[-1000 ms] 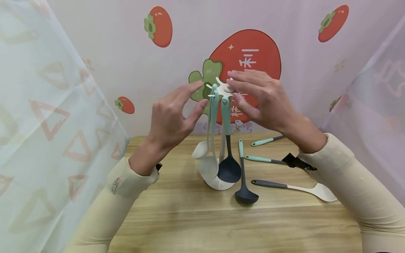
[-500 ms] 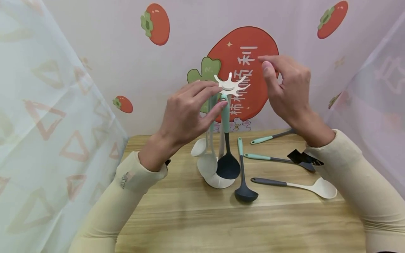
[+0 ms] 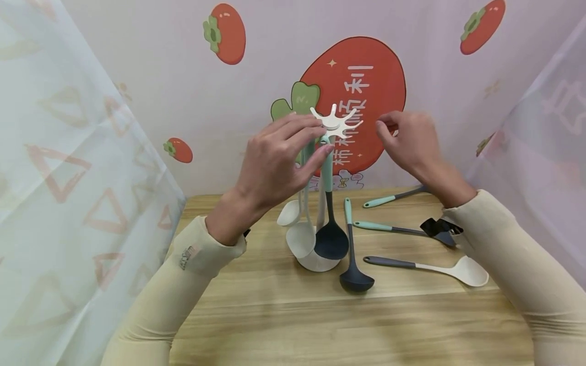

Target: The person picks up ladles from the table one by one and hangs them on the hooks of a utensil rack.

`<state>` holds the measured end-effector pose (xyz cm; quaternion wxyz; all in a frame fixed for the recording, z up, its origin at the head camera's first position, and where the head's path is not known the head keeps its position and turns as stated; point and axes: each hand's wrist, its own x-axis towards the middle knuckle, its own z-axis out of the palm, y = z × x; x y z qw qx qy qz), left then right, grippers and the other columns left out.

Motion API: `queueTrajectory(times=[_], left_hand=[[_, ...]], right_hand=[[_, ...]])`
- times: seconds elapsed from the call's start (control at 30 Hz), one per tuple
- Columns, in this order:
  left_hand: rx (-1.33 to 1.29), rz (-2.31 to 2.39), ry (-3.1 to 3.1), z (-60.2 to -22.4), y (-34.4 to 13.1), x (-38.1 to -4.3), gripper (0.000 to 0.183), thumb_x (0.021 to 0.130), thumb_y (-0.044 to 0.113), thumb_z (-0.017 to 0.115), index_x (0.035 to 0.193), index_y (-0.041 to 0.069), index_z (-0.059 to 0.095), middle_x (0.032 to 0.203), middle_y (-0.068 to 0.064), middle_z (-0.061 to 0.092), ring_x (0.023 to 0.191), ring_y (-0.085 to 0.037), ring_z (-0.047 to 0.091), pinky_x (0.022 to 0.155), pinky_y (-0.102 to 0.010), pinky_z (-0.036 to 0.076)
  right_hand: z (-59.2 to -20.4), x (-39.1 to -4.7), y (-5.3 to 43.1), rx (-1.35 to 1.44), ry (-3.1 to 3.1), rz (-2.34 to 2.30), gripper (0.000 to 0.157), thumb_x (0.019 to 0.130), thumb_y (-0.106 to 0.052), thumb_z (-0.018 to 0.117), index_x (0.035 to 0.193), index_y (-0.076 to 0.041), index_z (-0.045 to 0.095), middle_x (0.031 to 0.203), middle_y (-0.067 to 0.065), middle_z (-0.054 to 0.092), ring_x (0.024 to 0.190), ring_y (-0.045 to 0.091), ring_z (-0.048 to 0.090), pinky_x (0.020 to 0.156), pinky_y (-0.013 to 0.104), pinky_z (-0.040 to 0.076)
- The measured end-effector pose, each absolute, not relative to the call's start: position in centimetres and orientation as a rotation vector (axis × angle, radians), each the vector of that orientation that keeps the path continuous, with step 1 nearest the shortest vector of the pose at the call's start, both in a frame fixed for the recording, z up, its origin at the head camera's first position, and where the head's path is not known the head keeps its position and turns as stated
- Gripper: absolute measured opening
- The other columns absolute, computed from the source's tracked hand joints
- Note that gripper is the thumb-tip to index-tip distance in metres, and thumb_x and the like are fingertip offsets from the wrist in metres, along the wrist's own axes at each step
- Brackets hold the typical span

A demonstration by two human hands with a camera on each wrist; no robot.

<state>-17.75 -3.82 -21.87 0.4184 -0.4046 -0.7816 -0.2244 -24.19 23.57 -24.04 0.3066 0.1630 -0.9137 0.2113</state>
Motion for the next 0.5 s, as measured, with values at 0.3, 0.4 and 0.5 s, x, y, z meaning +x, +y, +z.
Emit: queueTrajectory(times=[0.3, 0.4, 0.5], left_hand=[[-1.03, -0.519, -1.976, -21.7, -3.6, -17.9, 0.033, 0.092, 0.03, 0.067, 0.109, 0.003, 0.073, 0.111, -0.01, 0.071, 0.109, -0.023, 0.065, 0.111, -0.03, 0.038], [-1.032, -0.521, -1.973, -21.7, -3.7, -17.9, 0.032, 0.092, 0.029, 0.067, 0.109, 0.002, 0.073, 0.111, -0.011, 0.071, 0.109, -0.024, 0.066, 0.111, -0.031, 0.038], [-1.037, -0.532, -1.956, -21.8, -3.6, -17.9, 0.031, 0.092, 0.027, 0.067, 0.107, 0.002, 0.073, 0.11, -0.011, 0.071, 0.108, -0.024, 0.066, 0.111, -0.032, 0.039]], right_hand=[[-27.7, -26.5, 25.1, 0.407, -2.64, 0.515, 0.032, 0.094, -0.022, 0.06, 0.103, 0.005, 0.072, 0.091, 0.021, 0.072, 0.077, 0.032, 0.068, 0.067, 0.047, 0.056], [-29.1, -27.1, 25.3, 0.407, -2.721, 0.483, 0.03, 0.093, -0.022, 0.061, 0.099, 0.005, 0.073, 0.087, 0.02, 0.072, 0.068, 0.028, 0.065, 0.059, 0.042, 0.054], [-30.2, -27.6, 25.4, 0.406, -2.775, 0.446, 0.029, 0.091, -0.022, 0.063, 0.094, 0.004, 0.074, 0.082, 0.018, 0.072, 0.06, 0.024, 0.06, 0.051, 0.034, 0.047]])
